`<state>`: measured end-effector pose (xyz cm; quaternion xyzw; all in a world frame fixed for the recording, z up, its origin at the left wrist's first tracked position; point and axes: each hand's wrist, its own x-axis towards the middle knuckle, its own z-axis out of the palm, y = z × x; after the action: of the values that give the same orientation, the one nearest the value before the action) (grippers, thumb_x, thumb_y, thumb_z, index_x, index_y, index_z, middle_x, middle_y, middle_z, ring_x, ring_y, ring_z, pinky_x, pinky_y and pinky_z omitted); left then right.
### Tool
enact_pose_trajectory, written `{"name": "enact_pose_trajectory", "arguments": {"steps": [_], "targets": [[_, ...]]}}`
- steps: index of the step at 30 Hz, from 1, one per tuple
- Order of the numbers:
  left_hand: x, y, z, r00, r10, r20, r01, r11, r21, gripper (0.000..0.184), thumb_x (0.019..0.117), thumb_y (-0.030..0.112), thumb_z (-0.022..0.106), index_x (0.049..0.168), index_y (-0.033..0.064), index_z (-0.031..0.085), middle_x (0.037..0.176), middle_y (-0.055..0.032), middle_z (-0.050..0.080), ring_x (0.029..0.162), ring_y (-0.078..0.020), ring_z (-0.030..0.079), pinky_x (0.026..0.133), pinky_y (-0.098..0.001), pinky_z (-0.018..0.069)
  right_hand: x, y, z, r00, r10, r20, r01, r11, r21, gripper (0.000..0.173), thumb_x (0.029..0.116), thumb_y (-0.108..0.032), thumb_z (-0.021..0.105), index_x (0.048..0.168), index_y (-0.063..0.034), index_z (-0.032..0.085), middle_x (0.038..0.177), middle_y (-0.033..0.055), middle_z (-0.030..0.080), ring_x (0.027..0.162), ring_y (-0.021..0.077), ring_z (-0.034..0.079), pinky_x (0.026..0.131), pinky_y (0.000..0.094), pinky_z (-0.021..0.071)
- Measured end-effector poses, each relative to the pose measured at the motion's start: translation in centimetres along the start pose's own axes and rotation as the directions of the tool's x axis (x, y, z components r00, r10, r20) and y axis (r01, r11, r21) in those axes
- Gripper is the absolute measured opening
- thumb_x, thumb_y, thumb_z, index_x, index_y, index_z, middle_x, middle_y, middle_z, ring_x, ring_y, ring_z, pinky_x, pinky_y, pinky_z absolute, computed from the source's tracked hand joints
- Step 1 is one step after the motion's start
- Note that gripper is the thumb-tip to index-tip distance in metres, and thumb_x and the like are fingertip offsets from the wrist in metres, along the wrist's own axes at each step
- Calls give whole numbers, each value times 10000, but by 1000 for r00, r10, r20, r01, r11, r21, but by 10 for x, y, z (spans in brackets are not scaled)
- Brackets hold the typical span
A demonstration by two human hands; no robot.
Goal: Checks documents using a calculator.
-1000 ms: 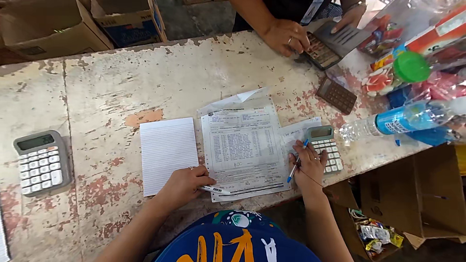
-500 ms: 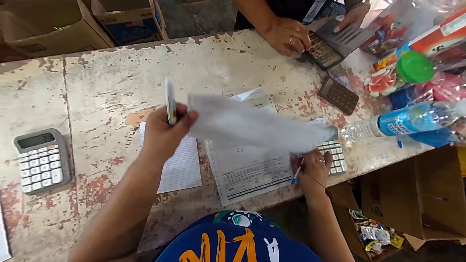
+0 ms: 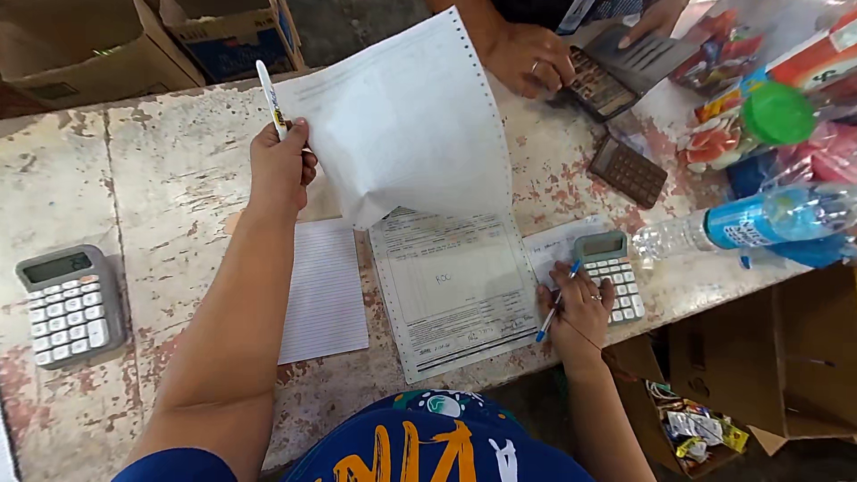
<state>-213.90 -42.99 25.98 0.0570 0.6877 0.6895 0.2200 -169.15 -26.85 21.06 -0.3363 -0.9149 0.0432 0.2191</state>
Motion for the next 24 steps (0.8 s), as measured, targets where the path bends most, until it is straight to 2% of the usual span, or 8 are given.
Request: {"name": "enact_pose_trajectory", "arguments": {"steps": [6, 16, 18, 20, 21, 23, 24], "targets": [[10, -13, -9, 996, -54, -67, 55, 998, 10, 130, 1055, 279, 569, 1061, 150, 557, 714, 65, 571, 490, -6, 511, 451, -147, 440, 1, 0, 0, 1000, -5, 0, 5, 1000, -7, 371, 1030, -335, 533, 1201, -56, 708, 1303, 144, 695, 1325, 369, 575, 1134, 675, 263], [5, -25, -7, 997, -55, -54, 54, 998, -34, 124, 1050, 266, 584, 1069, 145, 568, 733, 63, 587, 500, -8, 519, 465, -147, 459, 1, 1, 0, 1000, -9, -1, 9, 1000, -10, 365, 1036, -338, 528, 1206, -65, 702, 1313, 134, 690, 1336, 354, 567, 1139, 661, 265], [-2, -22, -7, 1000, -14, 0, 14, 999, -31, 151, 1051, 252, 580, 1123, 120, 576, 806, 35, 662, 600, -46, 632, 557, -202, 551, 1, 1, 0, 1000, -7, 5, 7, 1000, -5, 365, 1034, -334, 531, 1210, -62, 701, 1320, 137, 687, 1332, 356, 571, 1142, 665, 261], [-18, -16, -7, 992, 51, 118, -50, 999, -7, 140, 1058, 235, 564, 1129, 115, 573, 834, 44, 688, 636, -46, 656, 598, -213, 571, 1, 1, 1, 1000, -7, 1, 7, 1000, -2, 363, 1034, -331, 534, 1209, -60, 701, 1323, 137, 686, 1328, 360, 574, 1141, 672, 260], [-30, -13, -7, 979, 82, 184, -86, 996, 15, 117, 1058, 224, 559, 1109, 121, 575, 823, 59, 687, 625, -31, 645, 589, -201, 562, 1, 1, 1, 1000, -8, -5, 8, 1000, -3, 364, 1032, -331, 533, 1206, -60, 703, 1319, 137, 688, 1325, 363, 576, 1136, 673, 260], [-54, -9, -7, 948, 119, 296, -144, 987, 66, 59, 1053, 211, 557, 1018, 164, 561, 731, 112, 616, 527, 25, 530, 502, -144, 468, 1, 1, 1, 1000, -9, -9, 9, 1000, -5, 368, 1032, -337, 530, 1206, -62, 703, 1317, 134, 689, 1326, 362, 575, 1136, 667, 264], [-66, -11, -9, 921, 151, 358, -179, 983, 44, 54, 1040, 194, 571, 988, 182, 568, 710, 127, 607, 512, 36, 507, 486, -134, 446, 1, 1, 1, 1000, -6, -6, 6, 1000, -6, 372, 1035, -342, 528, 1212, -64, 700, 1321, 131, 687, 1329, 360, 572, 1139, 663, 263]]}}
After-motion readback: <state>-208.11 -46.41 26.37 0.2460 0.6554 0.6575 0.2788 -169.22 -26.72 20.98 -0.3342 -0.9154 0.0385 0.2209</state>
